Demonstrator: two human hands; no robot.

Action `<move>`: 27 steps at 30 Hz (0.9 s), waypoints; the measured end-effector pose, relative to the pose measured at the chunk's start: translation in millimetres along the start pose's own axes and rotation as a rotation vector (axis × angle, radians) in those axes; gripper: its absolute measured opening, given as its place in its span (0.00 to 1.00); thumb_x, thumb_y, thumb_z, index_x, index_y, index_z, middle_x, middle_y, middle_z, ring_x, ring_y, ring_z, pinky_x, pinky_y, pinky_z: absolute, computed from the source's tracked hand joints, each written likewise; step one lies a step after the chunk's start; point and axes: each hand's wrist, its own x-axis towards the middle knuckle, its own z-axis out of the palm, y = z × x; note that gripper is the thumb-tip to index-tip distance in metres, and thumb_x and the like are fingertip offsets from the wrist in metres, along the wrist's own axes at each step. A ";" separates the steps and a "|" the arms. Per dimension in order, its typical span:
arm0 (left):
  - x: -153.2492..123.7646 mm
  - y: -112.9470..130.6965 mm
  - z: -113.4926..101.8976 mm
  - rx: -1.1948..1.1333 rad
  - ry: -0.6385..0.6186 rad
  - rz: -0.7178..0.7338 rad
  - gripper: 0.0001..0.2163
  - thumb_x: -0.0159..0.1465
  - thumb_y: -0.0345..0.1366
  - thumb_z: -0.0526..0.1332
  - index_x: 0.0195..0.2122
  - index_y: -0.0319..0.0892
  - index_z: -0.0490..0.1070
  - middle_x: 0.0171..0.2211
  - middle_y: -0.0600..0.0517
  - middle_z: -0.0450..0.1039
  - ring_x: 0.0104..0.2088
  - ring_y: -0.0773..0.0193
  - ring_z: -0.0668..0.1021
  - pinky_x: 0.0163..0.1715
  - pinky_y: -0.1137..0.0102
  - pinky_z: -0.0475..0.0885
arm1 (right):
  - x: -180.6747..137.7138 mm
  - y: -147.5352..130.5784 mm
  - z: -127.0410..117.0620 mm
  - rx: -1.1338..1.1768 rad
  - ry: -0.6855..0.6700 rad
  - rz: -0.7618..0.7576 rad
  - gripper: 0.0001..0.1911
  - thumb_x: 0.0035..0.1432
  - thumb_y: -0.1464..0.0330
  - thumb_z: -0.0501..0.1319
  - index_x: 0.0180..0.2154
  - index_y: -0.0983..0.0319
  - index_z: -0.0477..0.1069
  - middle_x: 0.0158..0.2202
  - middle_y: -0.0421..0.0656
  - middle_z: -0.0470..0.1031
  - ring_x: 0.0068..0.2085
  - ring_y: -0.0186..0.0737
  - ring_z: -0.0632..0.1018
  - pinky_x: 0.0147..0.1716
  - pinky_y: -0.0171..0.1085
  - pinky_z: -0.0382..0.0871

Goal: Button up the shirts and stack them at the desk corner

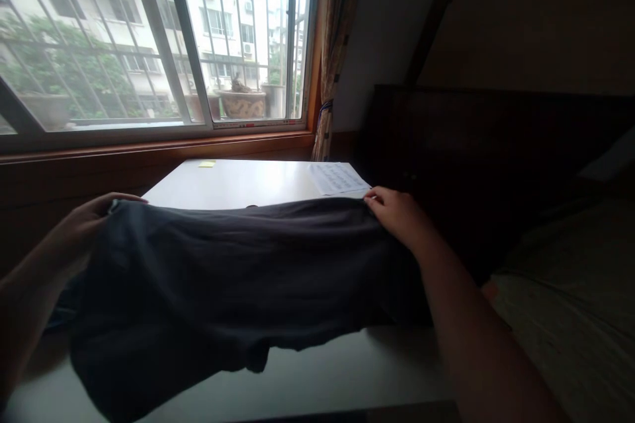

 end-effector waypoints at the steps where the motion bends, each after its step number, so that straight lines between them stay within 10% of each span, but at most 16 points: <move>1: 10.8 -11.3 2.5 0.042 -0.062 -0.001 0.21 0.56 0.47 0.69 0.46 0.42 0.73 0.34 0.56 0.79 0.31 0.60 0.79 0.28 0.68 0.77 | -0.2 5.1 10.1 -0.082 -0.077 0.001 0.11 0.59 0.62 0.61 0.40 0.58 0.79 0.37 0.46 0.81 0.37 0.46 0.80 0.37 0.41 0.69; 7: 40.5 -78.0 28.7 0.334 -0.164 0.053 0.30 0.53 0.54 0.66 0.50 0.36 0.71 0.51 0.38 0.75 0.45 0.48 0.81 0.47 0.56 0.78 | -26.1 -11.1 67.6 -0.293 -0.206 -0.197 0.13 0.58 0.69 0.64 0.45 0.61 0.76 0.45 0.50 0.78 0.45 0.48 0.77 0.45 0.42 0.69; 11: 28.3 -99.6 38.3 0.421 -0.191 0.159 0.26 0.58 0.53 0.61 0.50 0.38 0.72 0.49 0.41 0.74 0.47 0.50 0.81 0.47 0.58 0.77 | -64.0 -67.6 94.2 0.017 -0.442 -0.557 0.10 0.60 0.66 0.65 0.45 0.59 0.75 0.45 0.45 0.77 0.47 0.44 0.76 0.48 0.39 0.68; 16: 3.6 -103.1 34.4 0.504 -0.163 0.214 0.18 0.63 0.50 0.59 0.43 0.40 0.73 0.43 0.45 0.73 0.41 0.56 0.81 0.41 0.63 0.79 | -125.3 -138.6 129.9 0.213 -0.606 -1.117 0.32 0.56 0.56 0.68 0.60 0.54 0.65 0.57 0.45 0.71 0.52 0.44 0.72 0.50 0.41 0.65; 19: -16.4 -98.4 30.6 0.564 -0.154 0.252 0.15 0.65 0.48 0.57 0.41 0.41 0.72 0.40 0.46 0.73 0.40 0.56 0.80 0.37 0.65 0.78 | -147.6 -161.7 151.6 0.129 -0.515 -1.288 0.16 0.62 0.61 0.65 0.50 0.55 0.71 0.47 0.43 0.76 0.45 0.42 0.72 0.40 0.39 0.65; 22: -43.0 -90.8 29.5 0.593 -0.187 0.261 0.13 0.67 0.45 0.55 0.43 0.43 0.71 0.40 0.47 0.74 0.37 0.58 0.79 0.35 0.67 0.77 | -143.5 -170.4 161.9 0.092 -0.459 -1.331 0.07 0.65 0.69 0.60 0.32 0.59 0.71 0.34 0.40 0.75 0.36 0.38 0.72 0.30 0.36 0.60; 27: -88.1 -81.6 35.4 0.685 -0.328 0.233 0.10 0.69 0.43 0.54 0.40 0.45 0.72 0.36 0.50 0.76 0.32 0.61 0.78 0.33 0.69 0.73 | -112.8 -173.4 150.6 0.138 -0.402 -1.156 0.09 0.68 0.64 0.56 0.36 0.60 0.71 0.34 0.39 0.75 0.33 0.34 0.73 0.29 0.35 0.61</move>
